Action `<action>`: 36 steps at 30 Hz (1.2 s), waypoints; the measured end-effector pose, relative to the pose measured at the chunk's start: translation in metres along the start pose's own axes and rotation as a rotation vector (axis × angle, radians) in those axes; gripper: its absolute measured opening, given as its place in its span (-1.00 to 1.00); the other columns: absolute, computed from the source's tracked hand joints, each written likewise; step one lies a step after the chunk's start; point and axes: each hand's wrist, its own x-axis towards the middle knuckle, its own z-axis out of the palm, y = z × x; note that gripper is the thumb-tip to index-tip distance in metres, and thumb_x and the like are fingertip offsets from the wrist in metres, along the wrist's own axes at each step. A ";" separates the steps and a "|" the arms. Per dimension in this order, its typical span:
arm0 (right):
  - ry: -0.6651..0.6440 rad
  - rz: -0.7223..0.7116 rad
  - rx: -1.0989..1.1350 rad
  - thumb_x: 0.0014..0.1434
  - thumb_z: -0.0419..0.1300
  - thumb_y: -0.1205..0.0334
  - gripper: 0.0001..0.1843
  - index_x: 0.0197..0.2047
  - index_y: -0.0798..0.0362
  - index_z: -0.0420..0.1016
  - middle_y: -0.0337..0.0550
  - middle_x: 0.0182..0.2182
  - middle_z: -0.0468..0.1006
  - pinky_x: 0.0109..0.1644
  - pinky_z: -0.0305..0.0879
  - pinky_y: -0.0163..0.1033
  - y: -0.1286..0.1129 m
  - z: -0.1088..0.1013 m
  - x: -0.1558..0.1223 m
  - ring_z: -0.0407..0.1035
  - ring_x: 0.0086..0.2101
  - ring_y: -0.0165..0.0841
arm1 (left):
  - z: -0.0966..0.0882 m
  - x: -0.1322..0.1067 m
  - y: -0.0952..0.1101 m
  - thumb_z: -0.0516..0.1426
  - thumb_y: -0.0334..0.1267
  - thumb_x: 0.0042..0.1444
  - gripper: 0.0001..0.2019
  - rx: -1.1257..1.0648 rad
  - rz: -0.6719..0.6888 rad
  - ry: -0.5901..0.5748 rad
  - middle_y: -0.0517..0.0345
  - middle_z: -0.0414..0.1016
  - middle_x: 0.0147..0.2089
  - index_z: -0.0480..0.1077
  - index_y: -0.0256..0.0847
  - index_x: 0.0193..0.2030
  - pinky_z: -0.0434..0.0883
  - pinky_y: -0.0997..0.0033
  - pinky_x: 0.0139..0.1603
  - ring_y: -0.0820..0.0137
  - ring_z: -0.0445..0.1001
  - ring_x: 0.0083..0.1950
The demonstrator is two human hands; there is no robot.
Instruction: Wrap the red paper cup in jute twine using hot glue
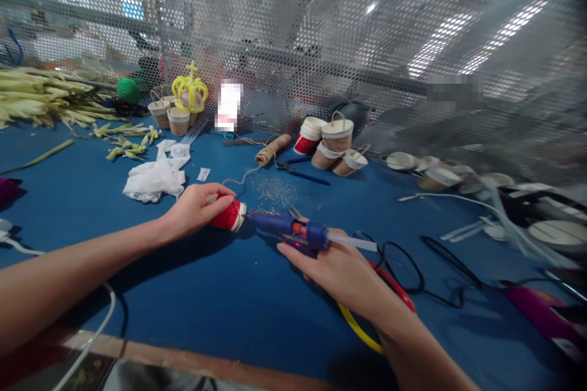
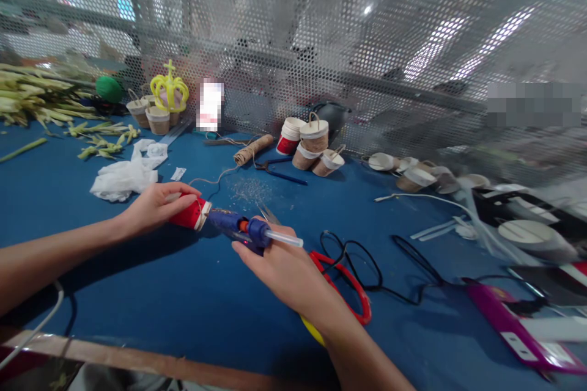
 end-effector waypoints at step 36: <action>0.027 -0.098 -0.198 0.09 0.07 0.22 -0.82 -0.52 0.03 0.35 -0.20 -0.57 0.45 -0.37 0.26 -0.27 -0.002 -0.004 0.002 0.36 -0.48 -0.34 | 0.000 -0.001 -0.004 0.05 -0.07 0.04 -0.65 0.064 0.039 0.002 0.03 0.54 -0.33 0.44 -0.32 -0.22 0.36 0.47 -0.42 0.35 0.45 -0.35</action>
